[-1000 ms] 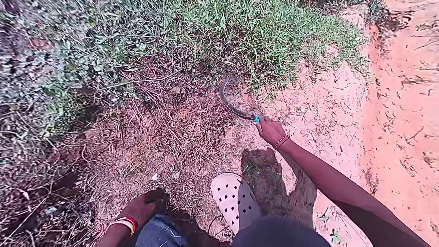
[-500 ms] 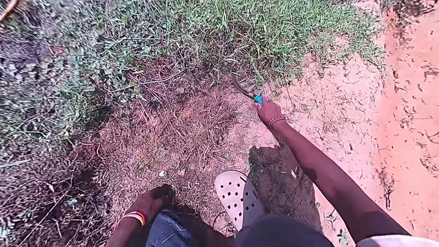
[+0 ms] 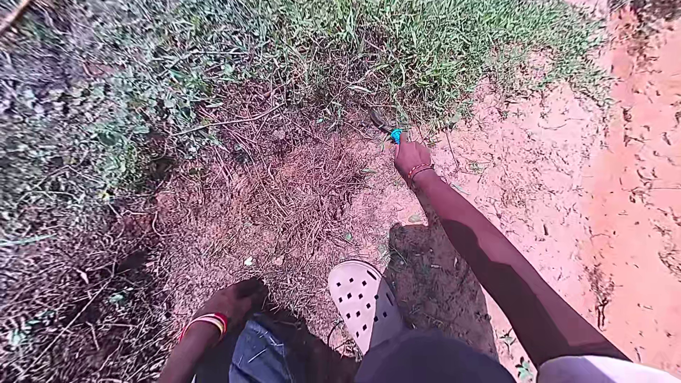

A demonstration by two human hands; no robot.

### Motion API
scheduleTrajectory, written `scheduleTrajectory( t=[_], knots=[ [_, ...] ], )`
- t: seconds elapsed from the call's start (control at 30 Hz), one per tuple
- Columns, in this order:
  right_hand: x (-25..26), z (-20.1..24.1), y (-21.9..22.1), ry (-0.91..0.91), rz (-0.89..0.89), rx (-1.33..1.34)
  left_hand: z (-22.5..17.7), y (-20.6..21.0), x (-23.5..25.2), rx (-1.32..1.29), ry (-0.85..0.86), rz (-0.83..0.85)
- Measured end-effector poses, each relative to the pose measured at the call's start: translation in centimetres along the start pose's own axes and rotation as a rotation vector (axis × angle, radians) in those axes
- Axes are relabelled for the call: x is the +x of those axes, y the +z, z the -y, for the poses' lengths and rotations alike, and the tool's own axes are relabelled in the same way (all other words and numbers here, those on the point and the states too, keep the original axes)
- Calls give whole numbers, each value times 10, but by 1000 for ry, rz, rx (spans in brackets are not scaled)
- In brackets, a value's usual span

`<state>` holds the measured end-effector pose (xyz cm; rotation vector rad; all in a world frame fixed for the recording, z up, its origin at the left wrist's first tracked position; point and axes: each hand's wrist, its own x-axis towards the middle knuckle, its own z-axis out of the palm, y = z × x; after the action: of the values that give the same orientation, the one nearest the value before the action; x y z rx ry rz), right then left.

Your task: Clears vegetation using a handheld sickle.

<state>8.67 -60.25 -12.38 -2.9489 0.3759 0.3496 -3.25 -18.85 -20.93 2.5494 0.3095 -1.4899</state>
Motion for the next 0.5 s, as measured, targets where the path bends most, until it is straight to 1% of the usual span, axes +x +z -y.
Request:
scheduleTrajectory(
  t=[0.03, 0.07, 0.1, 0.13, 0.17, 0.2, 0.27, 0.3, 0.37, 0.43, 0.5],
  knots=[
    [13, -24, 75, -63, -485, -44, -1, -2, -2, -14, -5, -20],
    [12, -34, 87, 2, -264, -27, 0, -3, -1, -37, -7, -46],
    [5, -41, 90, 76, -18, -42, 2, -2, -1, -63, -8, -67],
    [-8, -49, 93, 128, 117, -53, 3, 1, -2, -69, -8, -68],
    [-15, -56, 94, 165, 172, -63, 2, 2, 1, -51, 2, -58],
    [-12, -63, 93, 175, 165, -78, 1, 0, 5, -9, 23, -45],
    [13, -75, 87, 156, 81, -97, -4, 1, 16, 90, 64, 14],
    [27, -75, 84, 139, 52, -80, -7, -1, 16, 111, 73, 35],
    [46, -60, 77, 125, 73, -32, -11, -6, 9, 142, 54, 40],
    [46, -50, 75, 129, 80, -29, -8, -3, 7, 144, 21, 15],
    [22, -51, 76, 128, 85, -2, -5, 3, 4, 112, -5, -22]
  ],
)
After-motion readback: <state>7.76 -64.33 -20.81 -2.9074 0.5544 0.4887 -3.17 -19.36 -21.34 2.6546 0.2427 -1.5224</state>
